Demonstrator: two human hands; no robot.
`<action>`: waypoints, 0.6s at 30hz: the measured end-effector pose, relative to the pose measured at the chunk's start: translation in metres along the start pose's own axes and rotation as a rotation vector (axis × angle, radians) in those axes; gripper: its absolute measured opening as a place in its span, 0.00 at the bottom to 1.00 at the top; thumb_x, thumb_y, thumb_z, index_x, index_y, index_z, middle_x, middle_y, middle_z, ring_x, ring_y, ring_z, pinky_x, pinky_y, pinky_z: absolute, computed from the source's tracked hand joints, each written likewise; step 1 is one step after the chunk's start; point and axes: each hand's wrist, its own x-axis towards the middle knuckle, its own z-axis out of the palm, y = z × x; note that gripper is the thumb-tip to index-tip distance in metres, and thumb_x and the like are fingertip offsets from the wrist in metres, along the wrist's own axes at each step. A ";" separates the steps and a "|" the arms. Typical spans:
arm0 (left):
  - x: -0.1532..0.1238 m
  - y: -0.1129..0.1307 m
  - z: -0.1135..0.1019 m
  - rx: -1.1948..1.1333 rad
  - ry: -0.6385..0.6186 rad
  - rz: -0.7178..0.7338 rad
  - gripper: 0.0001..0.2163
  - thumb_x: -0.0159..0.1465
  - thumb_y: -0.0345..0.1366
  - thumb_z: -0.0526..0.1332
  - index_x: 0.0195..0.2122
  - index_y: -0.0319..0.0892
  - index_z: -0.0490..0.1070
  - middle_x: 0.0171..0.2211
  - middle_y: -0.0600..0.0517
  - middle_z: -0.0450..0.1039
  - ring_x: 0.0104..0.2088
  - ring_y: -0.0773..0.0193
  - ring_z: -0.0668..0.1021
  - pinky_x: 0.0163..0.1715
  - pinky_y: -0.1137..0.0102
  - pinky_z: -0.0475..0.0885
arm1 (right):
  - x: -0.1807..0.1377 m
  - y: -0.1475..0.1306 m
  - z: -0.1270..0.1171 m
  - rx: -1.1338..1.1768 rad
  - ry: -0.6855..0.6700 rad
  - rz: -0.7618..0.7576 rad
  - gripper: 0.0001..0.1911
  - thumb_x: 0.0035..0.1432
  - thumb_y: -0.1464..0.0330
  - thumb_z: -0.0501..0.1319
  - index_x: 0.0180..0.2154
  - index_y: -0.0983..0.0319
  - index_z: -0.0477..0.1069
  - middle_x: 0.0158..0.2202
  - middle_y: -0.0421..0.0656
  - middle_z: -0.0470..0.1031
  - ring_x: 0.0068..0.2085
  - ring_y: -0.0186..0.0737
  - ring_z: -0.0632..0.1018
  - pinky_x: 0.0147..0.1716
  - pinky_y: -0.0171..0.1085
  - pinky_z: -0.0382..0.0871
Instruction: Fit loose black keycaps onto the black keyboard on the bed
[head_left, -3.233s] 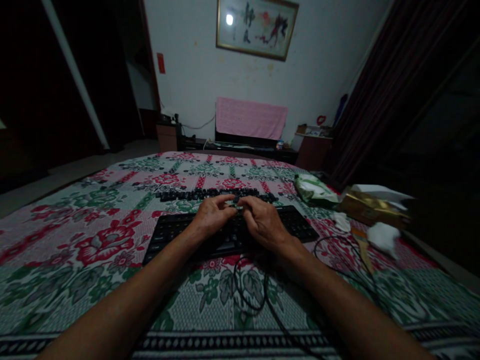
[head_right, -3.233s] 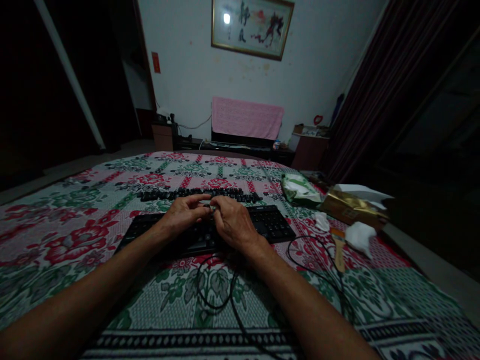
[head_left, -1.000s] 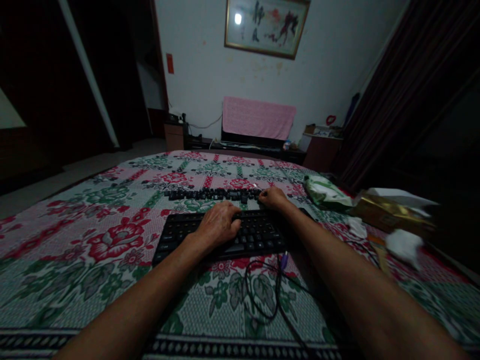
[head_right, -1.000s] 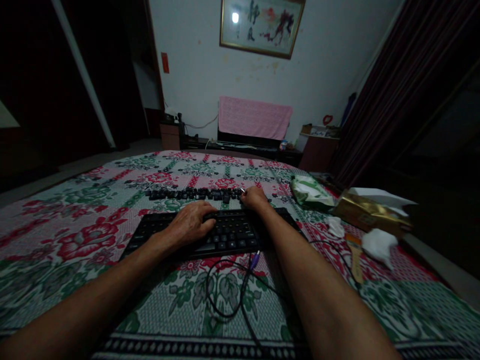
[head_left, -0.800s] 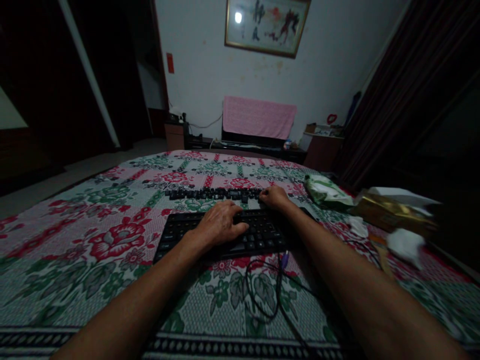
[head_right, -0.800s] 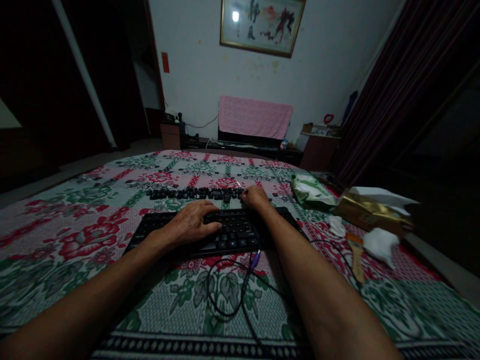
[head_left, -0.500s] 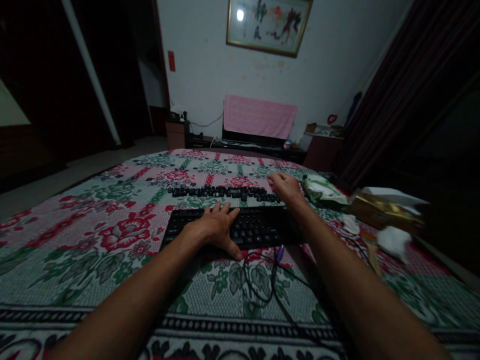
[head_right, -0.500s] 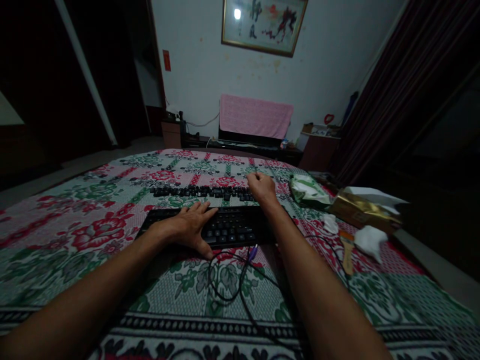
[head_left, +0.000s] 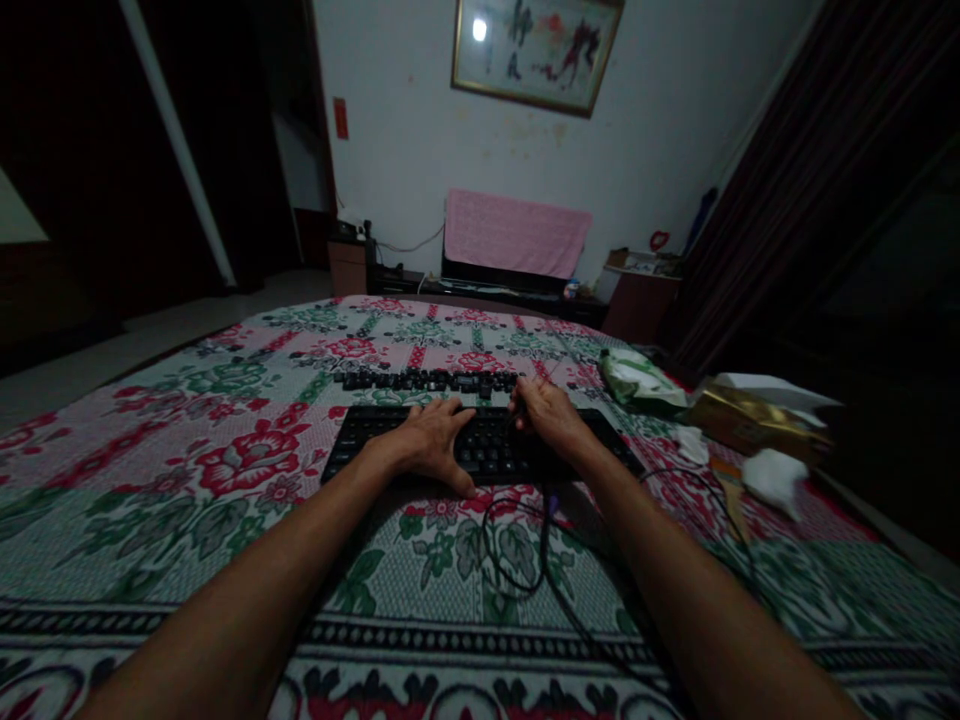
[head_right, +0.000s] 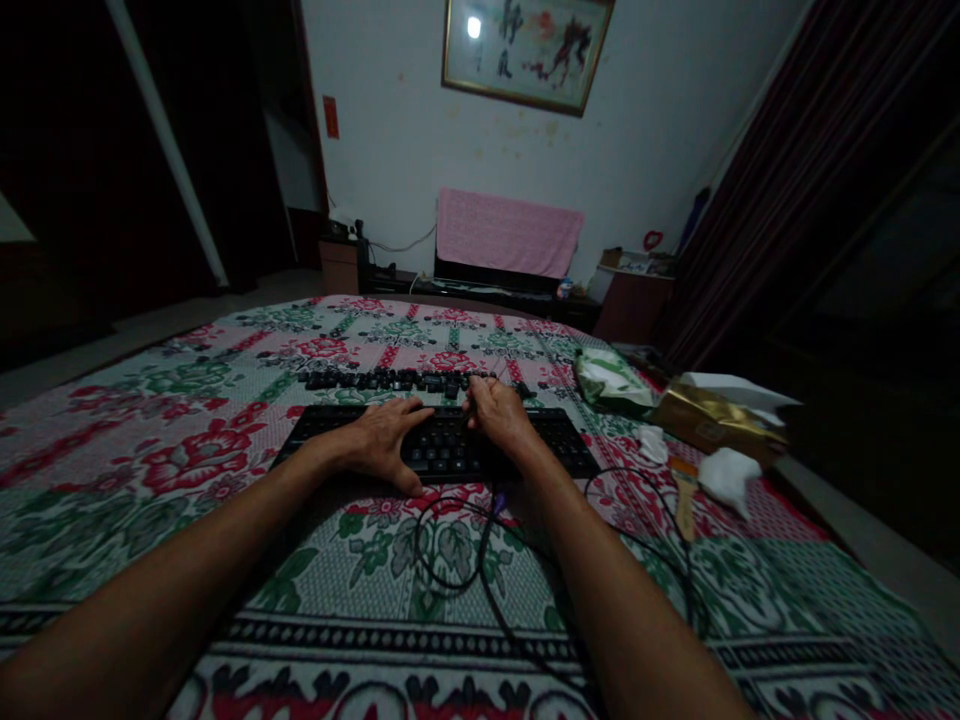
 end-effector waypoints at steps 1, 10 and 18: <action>0.000 0.000 0.000 0.005 -0.002 0.000 0.54 0.36 0.63 0.61 0.63 0.43 0.47 0.64 0.40 0.44 0.61 0.41 0.51 0.58 0.50 0.49 | -0.001 0.001 -0.001 -0.005 -0.035 -0.003 0.16 0.59 0.57 0.45 0.31 0.62 0.62 0.28 0.41 0.72 0.20 0.29 0.69 0.21 0.28 0.62; 0.001 0.002 0.001 0.010 0.004 -0.002 0.52 0.36 0.64 0.61 0.62 0.45 0.50 0.63 0.41 0.45 0.60 0.41 0.53 0.56 0.50 0.52 | -0.005 0.008 -0.020 -0.023 -0.340 -0.022 0.11 0.46 0.72 0.58 0.36 0.62 0.63 0.26 0.36 0.71 0.24 0.29 0.70 0.24 0.28 0.63; 0.001 0.002 0.001 0.014 0.003 -0.002 0.51 0.37 0.63 0.62 0.61 0.45 0.51 0.63 0.41 0.46 0.60 0.41 0.54 0.57 0.51 0.52 | -0.007 0.007 -0.027 -0.049 -0.180 -0.080 0.12 0.47 0.68 0.61 0.36 0.63 0.66 0.25 0.37 0.72 0.24 0.30 0.71 0.25 0.29 0.64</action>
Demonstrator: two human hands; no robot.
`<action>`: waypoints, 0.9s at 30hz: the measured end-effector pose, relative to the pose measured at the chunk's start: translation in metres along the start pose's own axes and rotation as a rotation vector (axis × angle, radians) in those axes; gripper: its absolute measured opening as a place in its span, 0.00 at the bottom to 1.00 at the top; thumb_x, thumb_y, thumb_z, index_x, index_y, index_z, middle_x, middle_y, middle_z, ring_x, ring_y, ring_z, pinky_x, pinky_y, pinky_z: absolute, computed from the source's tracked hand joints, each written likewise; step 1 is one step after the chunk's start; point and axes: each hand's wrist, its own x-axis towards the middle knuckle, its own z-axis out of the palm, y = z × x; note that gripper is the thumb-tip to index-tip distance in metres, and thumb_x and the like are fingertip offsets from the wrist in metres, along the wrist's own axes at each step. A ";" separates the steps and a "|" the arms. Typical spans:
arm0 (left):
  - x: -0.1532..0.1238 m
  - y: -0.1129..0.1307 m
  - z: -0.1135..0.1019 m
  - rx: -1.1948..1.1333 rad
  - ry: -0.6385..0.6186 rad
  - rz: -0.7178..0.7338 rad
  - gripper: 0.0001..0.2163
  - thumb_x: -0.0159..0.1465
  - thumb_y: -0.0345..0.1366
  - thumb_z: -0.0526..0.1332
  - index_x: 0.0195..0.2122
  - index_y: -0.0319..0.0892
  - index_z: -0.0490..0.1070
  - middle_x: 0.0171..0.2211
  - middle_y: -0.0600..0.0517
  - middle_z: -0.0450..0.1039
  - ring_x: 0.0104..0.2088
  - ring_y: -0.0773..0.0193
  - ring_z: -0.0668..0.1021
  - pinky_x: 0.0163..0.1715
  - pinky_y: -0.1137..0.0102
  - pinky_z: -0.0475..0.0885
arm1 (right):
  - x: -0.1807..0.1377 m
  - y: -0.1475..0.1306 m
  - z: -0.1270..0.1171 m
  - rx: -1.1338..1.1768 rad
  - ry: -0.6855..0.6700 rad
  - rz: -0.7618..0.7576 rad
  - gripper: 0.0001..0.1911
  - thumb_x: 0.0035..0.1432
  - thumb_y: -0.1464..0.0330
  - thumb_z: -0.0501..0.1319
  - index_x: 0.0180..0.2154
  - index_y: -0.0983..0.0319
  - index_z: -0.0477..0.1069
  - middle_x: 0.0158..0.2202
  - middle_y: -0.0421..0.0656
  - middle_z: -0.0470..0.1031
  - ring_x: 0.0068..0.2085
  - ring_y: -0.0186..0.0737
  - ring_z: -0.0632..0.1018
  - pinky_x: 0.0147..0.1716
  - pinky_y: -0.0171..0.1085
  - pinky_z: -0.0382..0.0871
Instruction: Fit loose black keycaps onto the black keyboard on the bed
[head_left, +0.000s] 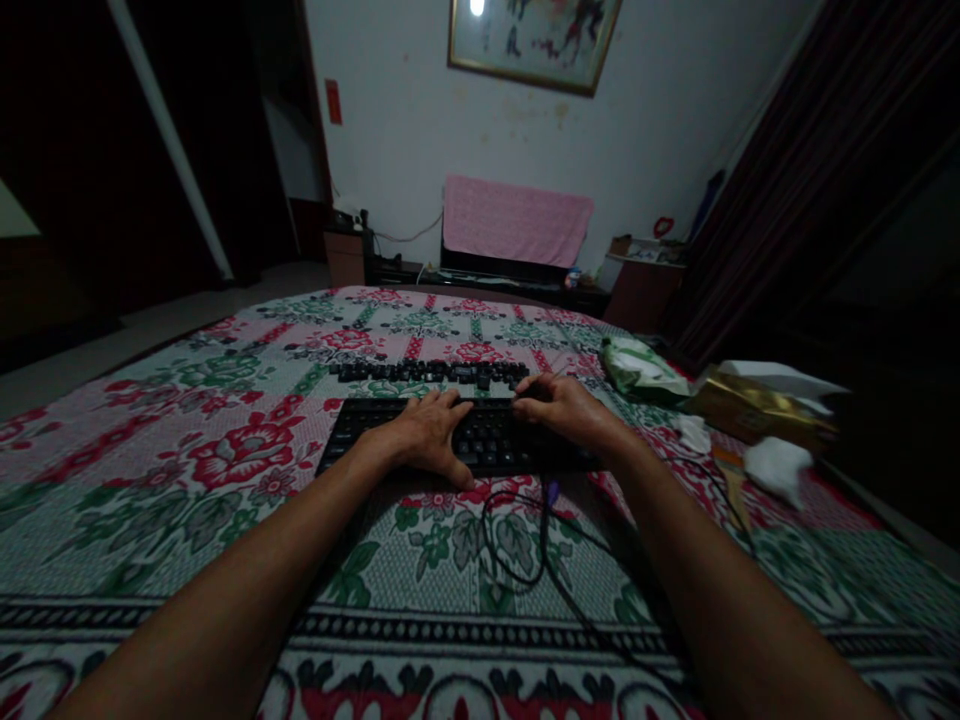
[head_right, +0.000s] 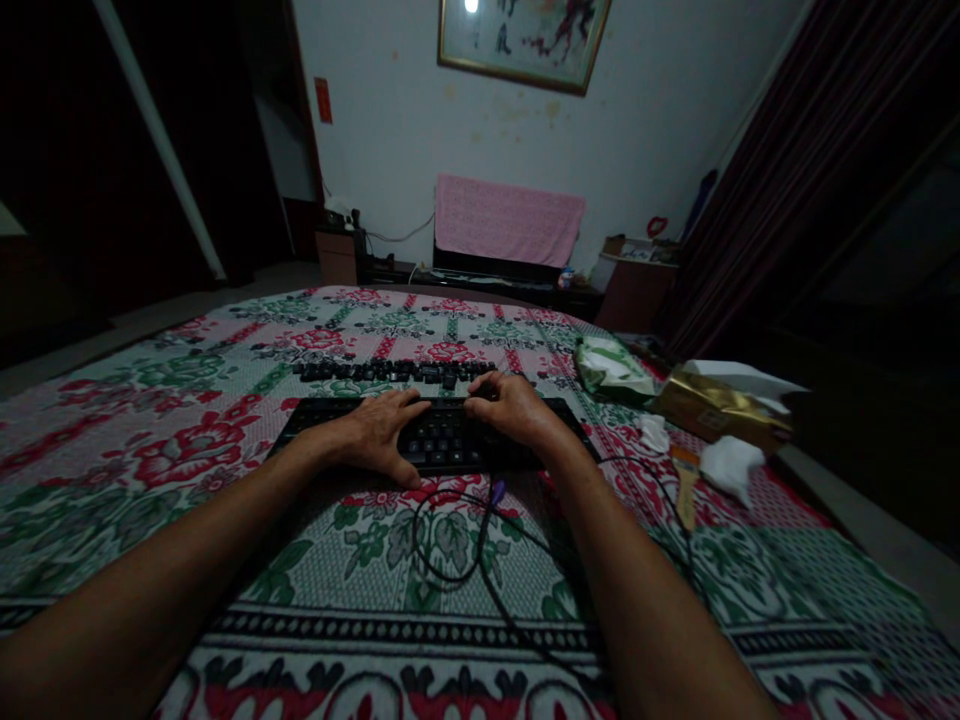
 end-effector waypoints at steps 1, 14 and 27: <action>0.000 0.000 0.000 0.002 0.002 -0.003 0.51 0.37 0.63 0.62 0.61 0.45 0.51 0.63 0.41 0.46 0.60 0.41 0.54 0.57 0.51 0.52 | 0.000 -0.002 0.000 0.018 0.021 -0.002 0.12 0.47 0.67 0.61 0.35 0.63 0.67 0.25 0.38 0.72 0.24 0.31 0.71 0.25 0.30 0.65; -0.001 0.002 -0.001 0.002 -0.023 -0.017 0.52 0.37 0.64 0.61 0.62 0.45 0.49 0.63 0.41 0.44 0.60 0.40 0.53 0.57 0.50 0.51 | -0.002 -0.006 0.016 -0.047 0.007 -0.097 0.11 0.48 0.61 0.61 0.31 0.63 0.69 0.19 0.36 0.69 0.21 0.31 0.70 0.23 0.30 0.63; 0.000 0.001 0.001 0.016 -0.014 -0.009 0.53 0.37 0.64 0.60 0.63 0.45 0.48 0.64 0.41 0.44 0.60 0.41 0.53 0.56 0.50 0.52 | -0.002 -0.005 0.022 -0.295 0.010 -0.227 0.10 0.52 0.62 0.58 0.32 0.62 0.71 0.24 0.37 0.71 0.27 0.32 0.70 0.27 0.29 0.61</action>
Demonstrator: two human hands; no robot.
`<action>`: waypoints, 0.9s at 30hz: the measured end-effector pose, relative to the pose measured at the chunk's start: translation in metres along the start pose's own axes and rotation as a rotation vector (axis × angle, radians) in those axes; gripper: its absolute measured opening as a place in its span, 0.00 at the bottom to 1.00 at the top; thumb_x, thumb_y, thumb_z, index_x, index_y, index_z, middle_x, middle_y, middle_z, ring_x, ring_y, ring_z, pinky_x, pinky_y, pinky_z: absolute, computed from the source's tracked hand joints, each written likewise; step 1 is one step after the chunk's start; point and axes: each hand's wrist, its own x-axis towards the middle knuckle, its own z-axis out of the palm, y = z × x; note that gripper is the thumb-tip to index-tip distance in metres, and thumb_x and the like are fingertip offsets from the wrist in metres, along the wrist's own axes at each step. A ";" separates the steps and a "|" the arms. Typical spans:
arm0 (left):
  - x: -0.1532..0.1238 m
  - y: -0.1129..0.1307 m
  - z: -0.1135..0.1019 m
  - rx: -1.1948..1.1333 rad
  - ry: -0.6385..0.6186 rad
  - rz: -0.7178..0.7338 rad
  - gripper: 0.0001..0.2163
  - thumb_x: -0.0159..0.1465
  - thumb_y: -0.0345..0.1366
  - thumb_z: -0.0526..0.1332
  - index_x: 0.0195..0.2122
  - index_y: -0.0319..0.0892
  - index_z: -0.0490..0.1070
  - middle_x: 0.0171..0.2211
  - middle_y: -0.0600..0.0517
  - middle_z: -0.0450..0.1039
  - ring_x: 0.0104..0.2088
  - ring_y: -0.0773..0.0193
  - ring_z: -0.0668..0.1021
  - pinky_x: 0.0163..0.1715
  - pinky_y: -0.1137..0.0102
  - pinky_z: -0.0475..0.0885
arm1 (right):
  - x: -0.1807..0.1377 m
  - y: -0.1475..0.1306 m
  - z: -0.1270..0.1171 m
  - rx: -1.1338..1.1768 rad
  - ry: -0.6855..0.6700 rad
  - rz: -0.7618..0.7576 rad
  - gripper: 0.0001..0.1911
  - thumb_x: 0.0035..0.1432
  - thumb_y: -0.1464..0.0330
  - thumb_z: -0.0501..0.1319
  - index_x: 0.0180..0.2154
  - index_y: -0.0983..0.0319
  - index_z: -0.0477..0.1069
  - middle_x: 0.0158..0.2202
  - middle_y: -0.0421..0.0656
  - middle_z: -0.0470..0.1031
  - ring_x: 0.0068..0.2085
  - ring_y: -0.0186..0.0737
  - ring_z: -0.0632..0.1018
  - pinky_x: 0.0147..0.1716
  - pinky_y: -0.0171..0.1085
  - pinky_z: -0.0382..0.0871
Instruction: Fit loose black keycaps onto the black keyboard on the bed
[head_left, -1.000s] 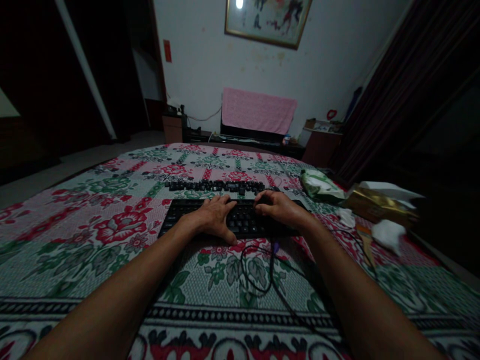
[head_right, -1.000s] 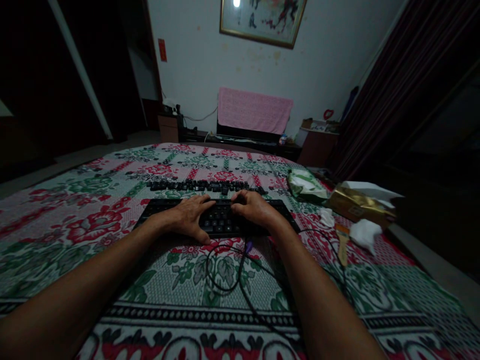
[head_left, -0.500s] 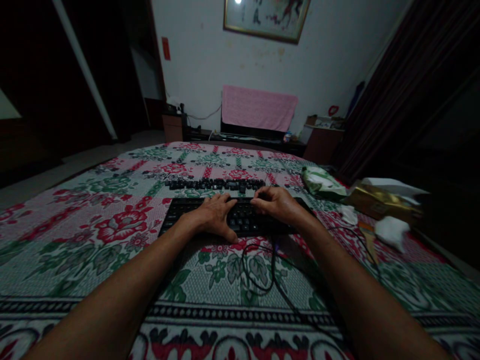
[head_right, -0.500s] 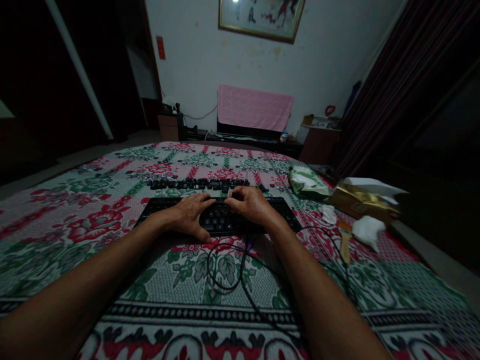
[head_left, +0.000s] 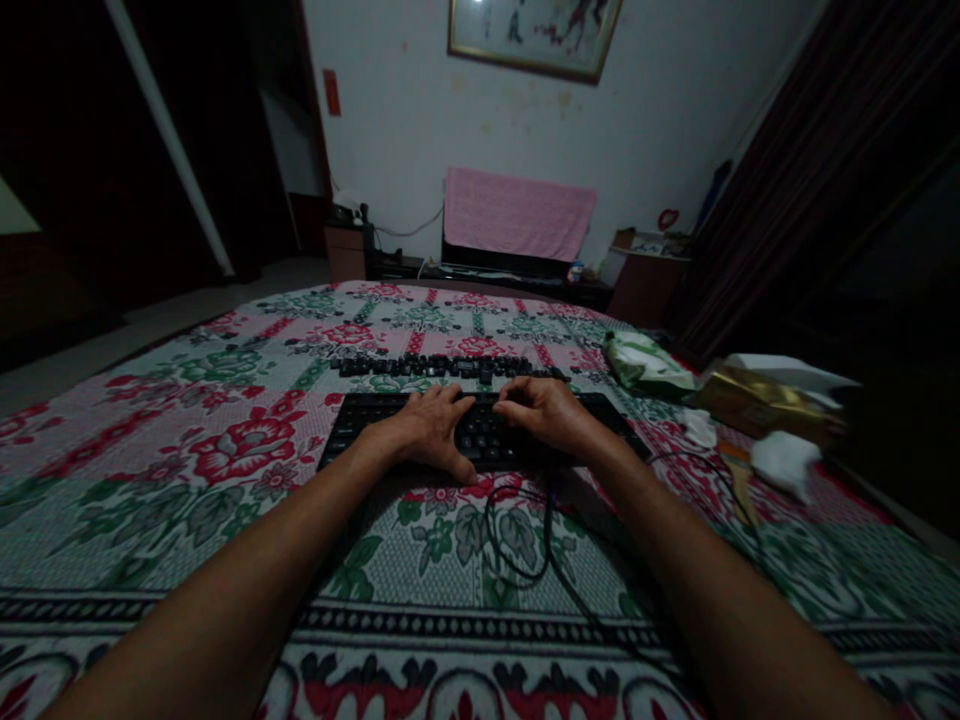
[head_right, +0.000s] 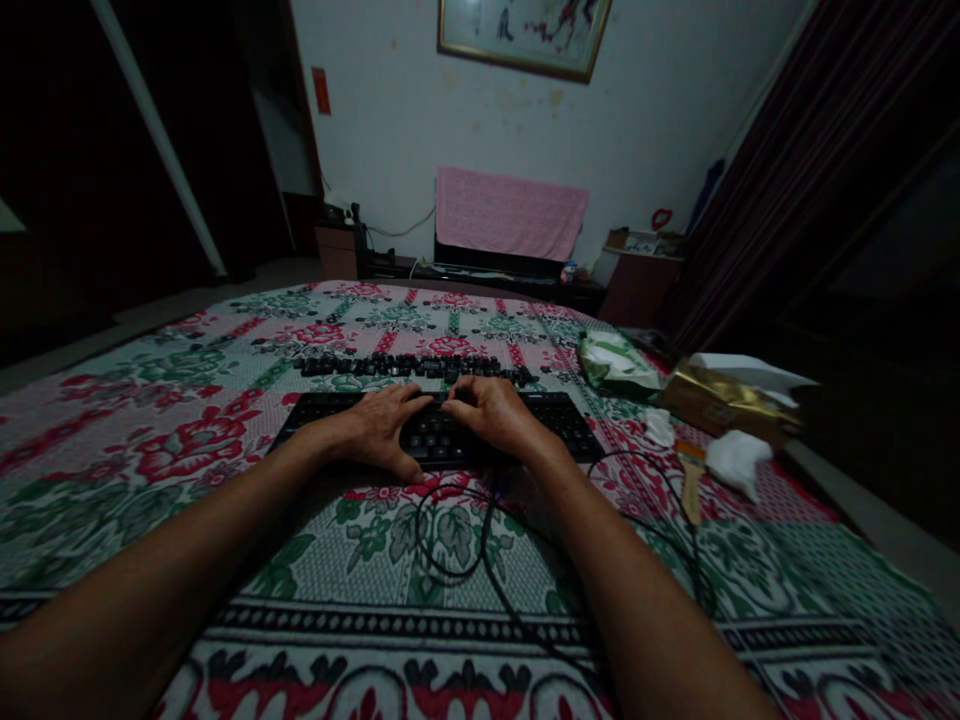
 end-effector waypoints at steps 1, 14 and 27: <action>0.000 0.000 0.000 -0.002 -0.002 -0.002 0.53 0.37 0.64 0.61 0.63 0.45 0.48 0.64 0.41 0.44 0.60 0.41 0.53 0.57 0.50 0.52 | 0.000 -0.002 -0.001 -0.036 -0.012 -0.013 0.10 0.53 0.62 0.58 0.33 0.62 0.71 0.25 0.37 0.72 0.27 0.32 0.70 0.28 0.29 0.60; -0.001 0.001 -0.001 0.009 -0.015 0.010 0.52 0.38 0.63 0.61 0.62 0.43 0.49 0.64 0.41 0.44 0.60 0.40 0.53 0.57 0.51 0.51 | -0.002 -0.021 0.001 -0.177 -0.027 0.056 0.08 0.53 0.67 0.56 0.33 0.62 0.71 0.24 0.39 0.72 0.26 0.32 0.70 0.25 0.29 0.57; 0.000 0.001 -0.001 0.008 -0.001 0.009 0.53 0.37 0.64 0.60 0.63 0.41 0.49 0.63 0.39 0.45 0.60 0.40 0.53 0.57 0.51 0.51 | -0.001 -0.028 0.008 -0.231 0.129 0.127 0.07 0.49 0.70 0.55 0.28 0.64 0.72 0.19 0.39 0.69 0.21 0.31 0.66 0.23 0.30 0.54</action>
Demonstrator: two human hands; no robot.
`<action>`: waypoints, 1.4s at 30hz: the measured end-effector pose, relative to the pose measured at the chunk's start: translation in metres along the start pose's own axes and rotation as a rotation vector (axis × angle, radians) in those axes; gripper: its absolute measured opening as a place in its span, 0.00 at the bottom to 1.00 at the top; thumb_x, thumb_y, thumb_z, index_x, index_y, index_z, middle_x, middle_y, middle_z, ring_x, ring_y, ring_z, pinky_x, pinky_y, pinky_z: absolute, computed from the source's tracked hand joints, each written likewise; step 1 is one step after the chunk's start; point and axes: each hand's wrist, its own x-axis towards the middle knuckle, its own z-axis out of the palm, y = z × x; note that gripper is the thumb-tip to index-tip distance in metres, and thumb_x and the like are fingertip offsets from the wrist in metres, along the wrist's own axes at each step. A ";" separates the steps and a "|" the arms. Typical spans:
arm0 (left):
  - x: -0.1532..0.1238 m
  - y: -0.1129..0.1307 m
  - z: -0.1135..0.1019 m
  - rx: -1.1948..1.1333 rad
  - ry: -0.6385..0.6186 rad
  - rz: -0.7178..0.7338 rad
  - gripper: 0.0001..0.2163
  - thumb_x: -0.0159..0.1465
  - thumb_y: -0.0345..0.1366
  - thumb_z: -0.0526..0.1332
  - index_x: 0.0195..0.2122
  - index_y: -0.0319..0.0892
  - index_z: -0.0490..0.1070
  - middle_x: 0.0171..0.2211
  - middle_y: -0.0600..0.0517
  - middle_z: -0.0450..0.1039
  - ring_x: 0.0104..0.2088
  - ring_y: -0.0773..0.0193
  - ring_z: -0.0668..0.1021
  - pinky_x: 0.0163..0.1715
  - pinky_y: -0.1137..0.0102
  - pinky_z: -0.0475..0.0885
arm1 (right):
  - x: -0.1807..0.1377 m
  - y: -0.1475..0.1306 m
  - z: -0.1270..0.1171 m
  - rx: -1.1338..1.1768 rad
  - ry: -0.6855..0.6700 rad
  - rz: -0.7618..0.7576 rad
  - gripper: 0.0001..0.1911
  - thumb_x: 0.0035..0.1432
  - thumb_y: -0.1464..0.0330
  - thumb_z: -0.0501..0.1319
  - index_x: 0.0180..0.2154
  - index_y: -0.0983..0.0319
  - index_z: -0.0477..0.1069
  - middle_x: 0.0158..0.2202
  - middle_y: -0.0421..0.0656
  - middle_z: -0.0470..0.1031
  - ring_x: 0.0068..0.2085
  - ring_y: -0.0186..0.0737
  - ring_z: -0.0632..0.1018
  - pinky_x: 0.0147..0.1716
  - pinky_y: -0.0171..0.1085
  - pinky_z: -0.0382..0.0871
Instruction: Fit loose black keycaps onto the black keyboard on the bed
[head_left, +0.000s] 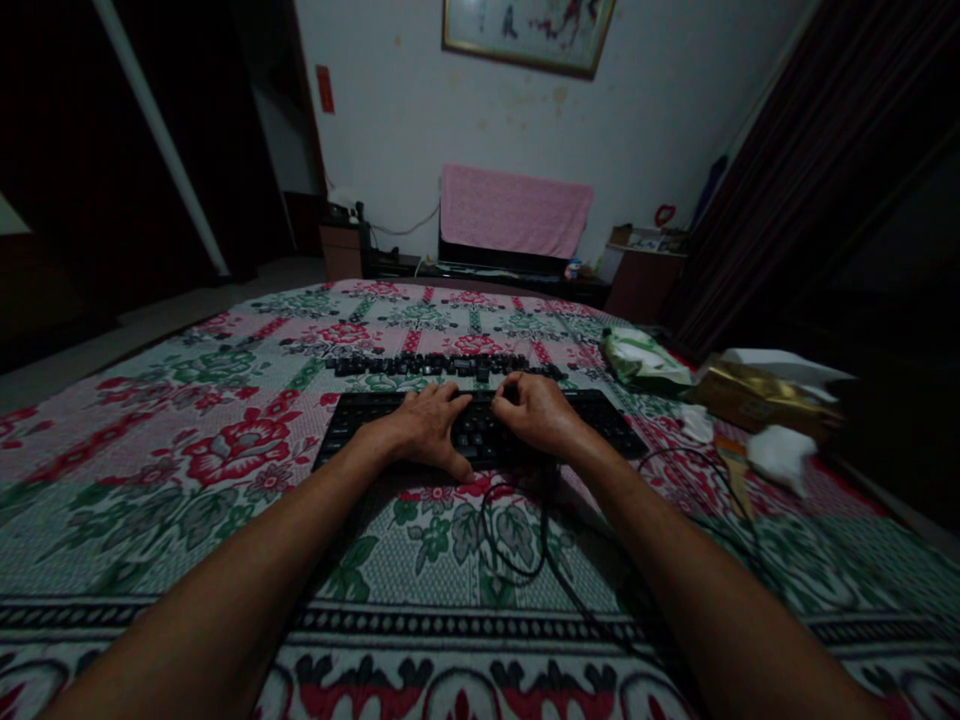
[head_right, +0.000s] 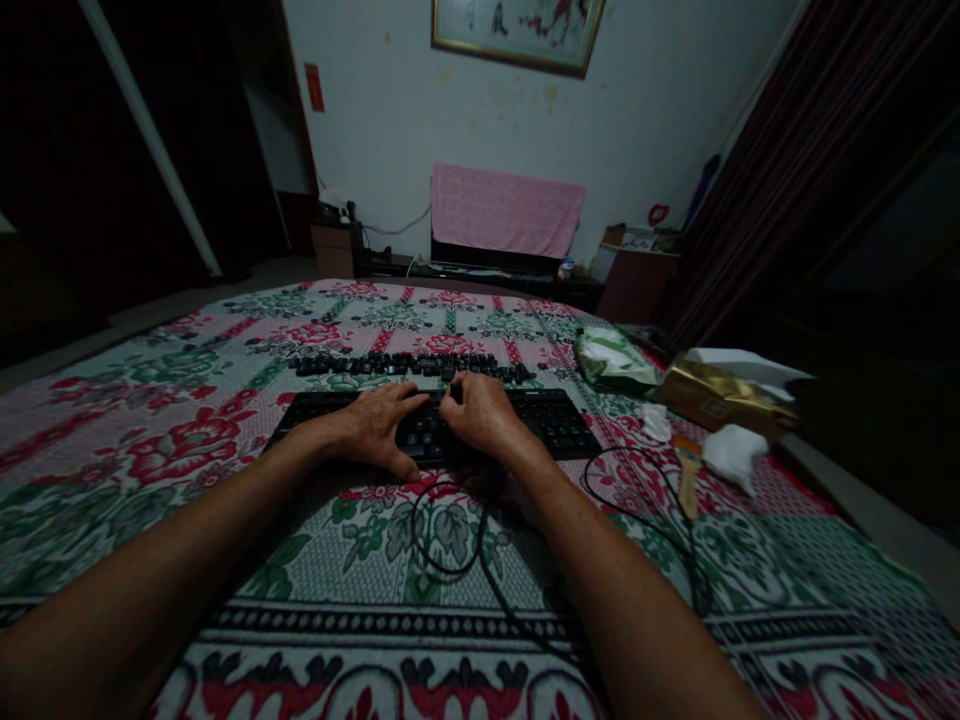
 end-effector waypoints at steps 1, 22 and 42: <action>0.000 0.000 0.000 0.000 0.001 -0.002 0.54 0.37 0.64 0.60 0.63 0.41 0.49 0.64 0.40 0.44 0.60 0.39 0.53 0.57 0.51 0.51 | -0.001 0.000 0.001 -0.003 0.011 -0.008 0.07 0.49 0.70 0.55 0.28 0.64 0.71 0.20 0.39 0.70 0.21 0.31 0.67 0.23 0.30 0.54; -0.001 0.001 -0.001 -0.012 0.010 0.022 0.53 0.34 0.64 0.61 0.62 0.45 0.51 0.62 0.42 0.48 0.59 0.41 0.56 0.56 0.52 0.55 | 0.032 0.044 -0.010 0.491 0.039 0.242 0.04 0.46 0.70 0.57 0.24 0.64 0.67 0.19 0.40 0.71 0.19 0.30 0.69 0.19 0.28 0.62; 0.067 0.009 -0.008 -0.275 0.349 -0.087 0.22 0.57 0.39 0.56 0.53 0.38 0.67 0.47 0.45 0.73 0.48 0.57 0.73 0.47 0.70 0.66 | 0.055 0.053 0.012 0.749 0.193 0.377 0.04 0.44 0.70 0.57 0.25 0.65 0.67 0.19 0.40 0.71 0.20 0.30 0.71 0.18 0.27 0.65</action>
